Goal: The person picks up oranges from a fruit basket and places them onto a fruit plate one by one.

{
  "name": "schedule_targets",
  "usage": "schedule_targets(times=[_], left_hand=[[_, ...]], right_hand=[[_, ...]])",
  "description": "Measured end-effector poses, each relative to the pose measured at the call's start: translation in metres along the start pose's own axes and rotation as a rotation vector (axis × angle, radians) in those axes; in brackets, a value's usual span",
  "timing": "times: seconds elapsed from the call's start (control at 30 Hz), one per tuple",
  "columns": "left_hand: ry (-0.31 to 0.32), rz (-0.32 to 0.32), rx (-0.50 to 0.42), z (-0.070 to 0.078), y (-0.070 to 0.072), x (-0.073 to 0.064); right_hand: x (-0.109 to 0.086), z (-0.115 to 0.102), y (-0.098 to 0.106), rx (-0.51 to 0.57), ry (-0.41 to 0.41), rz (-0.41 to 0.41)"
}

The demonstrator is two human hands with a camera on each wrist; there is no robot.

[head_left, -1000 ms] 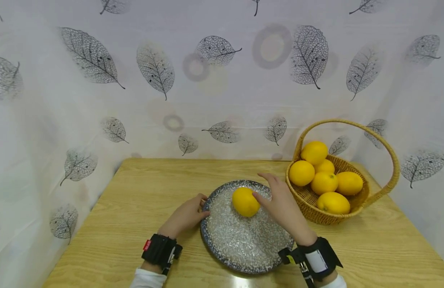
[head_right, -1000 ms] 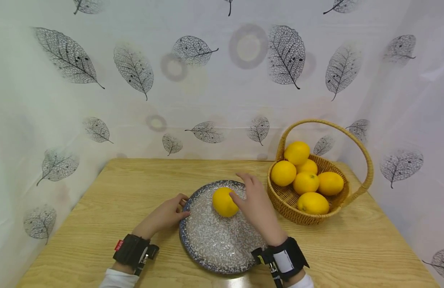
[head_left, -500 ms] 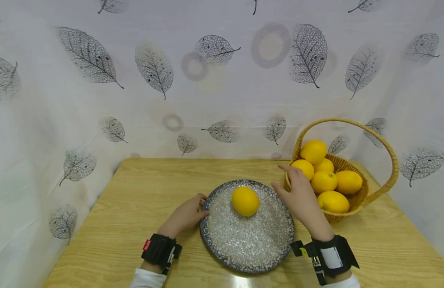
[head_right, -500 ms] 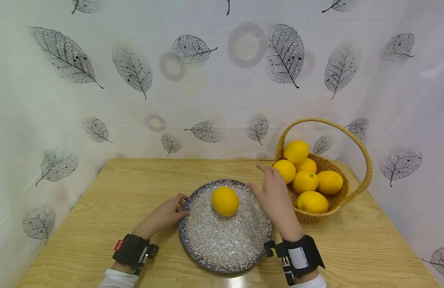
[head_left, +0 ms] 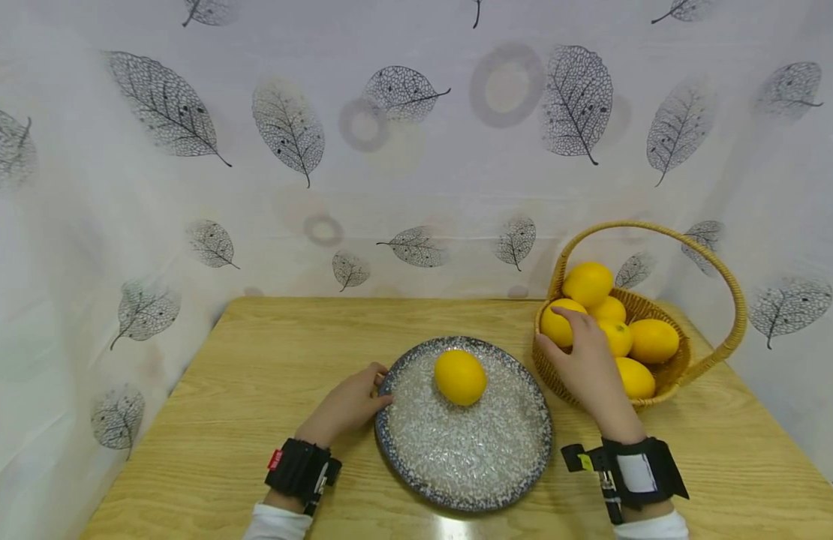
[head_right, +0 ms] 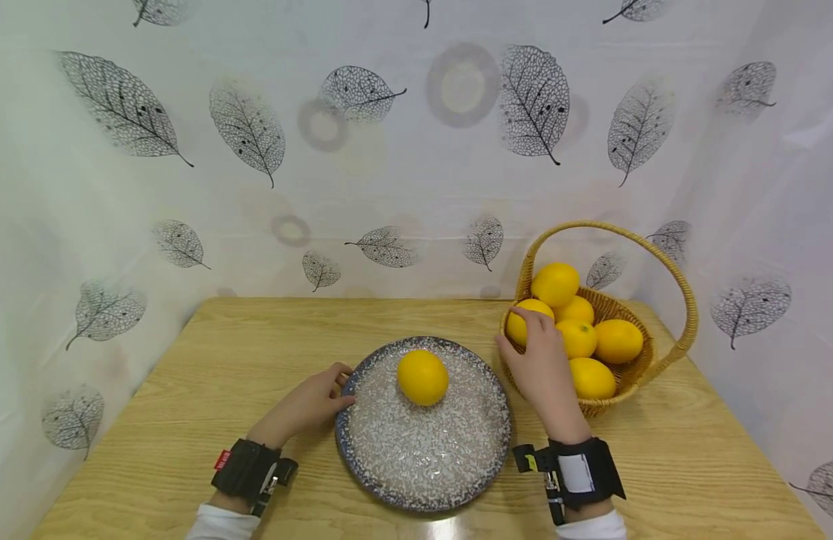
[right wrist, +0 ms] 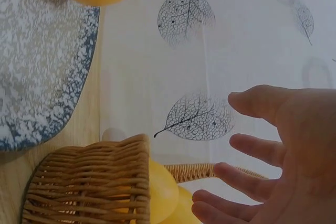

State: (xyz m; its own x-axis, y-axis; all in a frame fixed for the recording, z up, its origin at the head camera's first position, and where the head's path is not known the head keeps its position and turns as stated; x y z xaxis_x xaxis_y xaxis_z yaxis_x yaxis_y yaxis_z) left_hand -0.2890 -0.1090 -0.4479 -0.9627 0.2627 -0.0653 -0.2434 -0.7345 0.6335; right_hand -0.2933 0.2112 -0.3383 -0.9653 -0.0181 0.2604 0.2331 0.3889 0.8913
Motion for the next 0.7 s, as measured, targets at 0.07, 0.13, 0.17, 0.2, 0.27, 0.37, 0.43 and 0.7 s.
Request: schedule_targets(times=[0.07,0.13,0.17,0.2,0.27,0.37,0.43,0.7], left_hand=[[0.0,0.003,0.001,-0.001,0.0,0.001],[0.004,0.005,0.001,-0.002,-0.001,0.001],[0.007,0.006,0.001,-0.003,-0.001,0.001],[0.011,0.007,0.001,-0.003,-0.001,0.001],[0.015,0.005,0.001,-0.004,-0.002,0.002],[0.021,0.0,-0.002,-0.005,-0.002,0.002],[0.024,-0.004,-0.002,-0.006,-0.003,0.002],[0.022,-0.001,-0.003,-0.006,-0.002,0.003]], right_hand=[[0.001,0.004,-0.002,-0.015,-0.01,-0.005],[0.001,0.008,-0.004,-0.025,-0.019,-0.015],[0.002,0.011,-0.005,-0.031,-0.023,-0.018],[0.002,0.013,-0.007,-0.037,-0.027,-0.021],[0.002,0.016,-0.009,-0.045,-0.031,-0.025],[0.003,0.02,-0.013,-0.048,-0.033,-0.041],[0.003,0.021,-0.017,-0.051,-0.032,-0.057],[0.004,0.027,-0.032,-0.063,-0.052,-0.096]])
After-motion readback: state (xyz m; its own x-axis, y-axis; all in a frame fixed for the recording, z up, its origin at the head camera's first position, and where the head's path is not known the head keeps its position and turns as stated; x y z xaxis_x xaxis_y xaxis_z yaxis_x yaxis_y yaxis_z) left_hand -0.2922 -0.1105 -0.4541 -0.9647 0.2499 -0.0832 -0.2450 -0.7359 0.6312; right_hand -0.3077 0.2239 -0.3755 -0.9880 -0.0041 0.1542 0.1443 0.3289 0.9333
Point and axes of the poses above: each hand's wrist, its own x-axis towards the middle knuckle, its own y-axis out of the back of the hand, z = x × y, the point moved 8 cm from there along x, towards the middle knuckle, and after that the axes turned 14 degrees about -x, right-handed, at the moved point
